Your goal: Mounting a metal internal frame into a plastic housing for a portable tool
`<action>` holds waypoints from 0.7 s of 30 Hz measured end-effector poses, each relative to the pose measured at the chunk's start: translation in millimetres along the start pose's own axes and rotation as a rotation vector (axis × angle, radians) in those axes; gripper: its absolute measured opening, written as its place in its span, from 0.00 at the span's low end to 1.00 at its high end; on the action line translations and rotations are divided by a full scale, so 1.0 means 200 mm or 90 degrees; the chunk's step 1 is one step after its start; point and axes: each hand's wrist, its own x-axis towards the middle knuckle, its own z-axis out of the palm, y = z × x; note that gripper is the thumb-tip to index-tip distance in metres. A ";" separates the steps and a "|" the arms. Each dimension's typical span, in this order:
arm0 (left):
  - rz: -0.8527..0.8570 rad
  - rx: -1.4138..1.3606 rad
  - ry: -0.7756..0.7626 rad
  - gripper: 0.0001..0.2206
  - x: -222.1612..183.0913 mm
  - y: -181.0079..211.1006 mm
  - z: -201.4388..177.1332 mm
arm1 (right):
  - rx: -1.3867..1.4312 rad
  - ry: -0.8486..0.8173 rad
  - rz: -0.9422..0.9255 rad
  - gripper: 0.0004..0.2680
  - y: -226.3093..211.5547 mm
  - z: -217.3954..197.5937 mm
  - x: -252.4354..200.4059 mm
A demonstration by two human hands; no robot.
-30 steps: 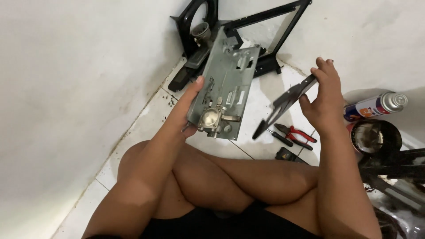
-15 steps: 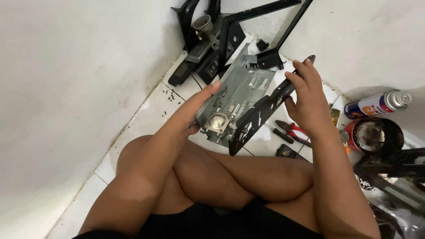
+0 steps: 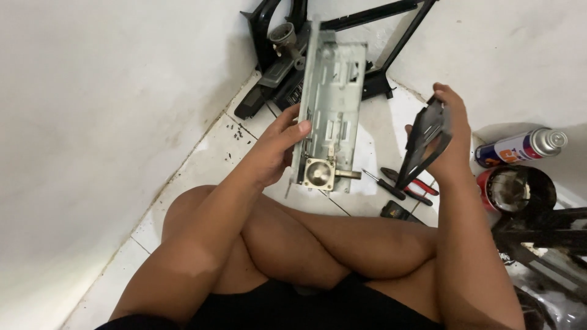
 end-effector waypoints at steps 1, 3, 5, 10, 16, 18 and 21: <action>0.002 0.000 0.000 0.46 0.01 -0.01 -0.01 | 0.000 0.001 -0.002 0.25 0.02 -0.01 -0.01; 0.050 -0.002 -0.020 0.46 0.02 -0.05 -0.03 | -0.096 -0.016 0.071 0.29 0.06 -0.03 -0.02; 0.066 -0.015 -0.023 0.46 -0.01 -0.02 -0.01 | -0.083 -0.006 0.133 0.27 0.02 -0.03 0.00; 0.121 -0.088 -0.044 0.48 -0.04 0.06 0.00 | -0.206 -0.107 0.254 0.25 0.12 -0.10 -0.03; 0.222 -0.153 -0.020 0.49 -0.02 0.05 -0.07 | -0.266 -0.191 0.400 0.25 0.22 -0.12 -0.08; 0.186 -0.114 0.088 0.52 -0.01 0.06 -0.07 | -0.287 -0.207 0.427 0.25 0.25 -0.11 -0.07; 0.220 -0.120 0.103 0.48 0.01 0.03 -0.08 | -0.353 -0.270 0.448 0.23 0.31 -0.07 -0.08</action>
